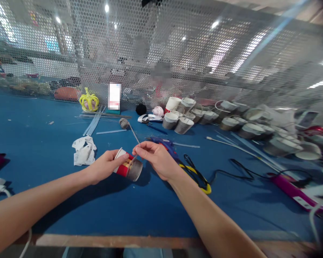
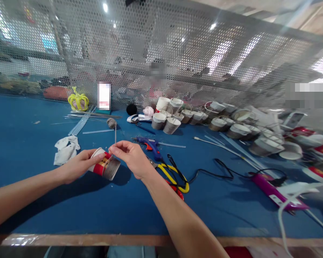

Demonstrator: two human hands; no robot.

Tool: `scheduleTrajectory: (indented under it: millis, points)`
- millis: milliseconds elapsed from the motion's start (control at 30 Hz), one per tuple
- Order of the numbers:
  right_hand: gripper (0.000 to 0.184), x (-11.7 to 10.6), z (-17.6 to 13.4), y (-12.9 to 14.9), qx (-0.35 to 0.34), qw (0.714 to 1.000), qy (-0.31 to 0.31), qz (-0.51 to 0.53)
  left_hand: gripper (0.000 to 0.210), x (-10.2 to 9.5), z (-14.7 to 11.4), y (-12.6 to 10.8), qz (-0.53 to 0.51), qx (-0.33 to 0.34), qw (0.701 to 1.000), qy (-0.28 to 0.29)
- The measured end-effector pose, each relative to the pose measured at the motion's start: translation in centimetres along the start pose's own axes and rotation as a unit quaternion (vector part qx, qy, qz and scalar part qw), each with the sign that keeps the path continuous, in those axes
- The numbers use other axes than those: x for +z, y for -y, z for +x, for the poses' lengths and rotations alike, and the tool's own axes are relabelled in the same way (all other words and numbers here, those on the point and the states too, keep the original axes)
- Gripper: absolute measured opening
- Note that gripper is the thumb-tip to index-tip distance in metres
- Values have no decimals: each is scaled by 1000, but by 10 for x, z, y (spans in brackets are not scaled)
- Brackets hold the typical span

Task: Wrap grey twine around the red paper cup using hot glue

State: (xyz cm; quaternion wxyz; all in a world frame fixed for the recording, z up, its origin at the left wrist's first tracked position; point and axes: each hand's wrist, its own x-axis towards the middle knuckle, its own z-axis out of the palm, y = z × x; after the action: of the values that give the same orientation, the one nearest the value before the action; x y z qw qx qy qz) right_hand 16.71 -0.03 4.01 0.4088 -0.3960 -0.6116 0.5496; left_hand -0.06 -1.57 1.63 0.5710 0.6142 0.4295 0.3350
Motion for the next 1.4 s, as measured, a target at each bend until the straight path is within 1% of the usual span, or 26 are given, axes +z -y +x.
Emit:
scheduleTrajectory:
  millis: [67, 233, 367, 533, 667, 867, 1133, 1400]
  points:
    - [14, 0, 1, -1, -18, 999, -23, -18, 31, 0, 0, 0, 4, -3, 1000, -3]
    - [16, 0, 1, -1, -55, 994, -71, -66, 31, 1, -1, -1, 39, -6, 999, -30]
    - [14, 1, 1, -2, -64, 988, -101, -101, 31, 1, -1, -1, 61, 11, 998, -18]
    - [15, 0, 4, -6, -67, 983, -120, -124, 31, 3, -4, -3, 77, 34, 996, -8]
    - [17, 0, 4, -9, -65, 981, -125, -136, 31, 4, -6, -4, 92, 54, 994, -8]
    - [17, 0, 4, -9, -64, 981, -122, -140, 29, 4, -8, -4, 85, 84, 993, -7]
    - [16, 2, 4, -11, -55, 979, -94, -170, 29, 4, -11, -4, 79, 89, 993, -3]
    - [17, 5, 1, -9, -57, 974, -92, -199, 29, 4, -11, -1, 83, 109, 991, -10]
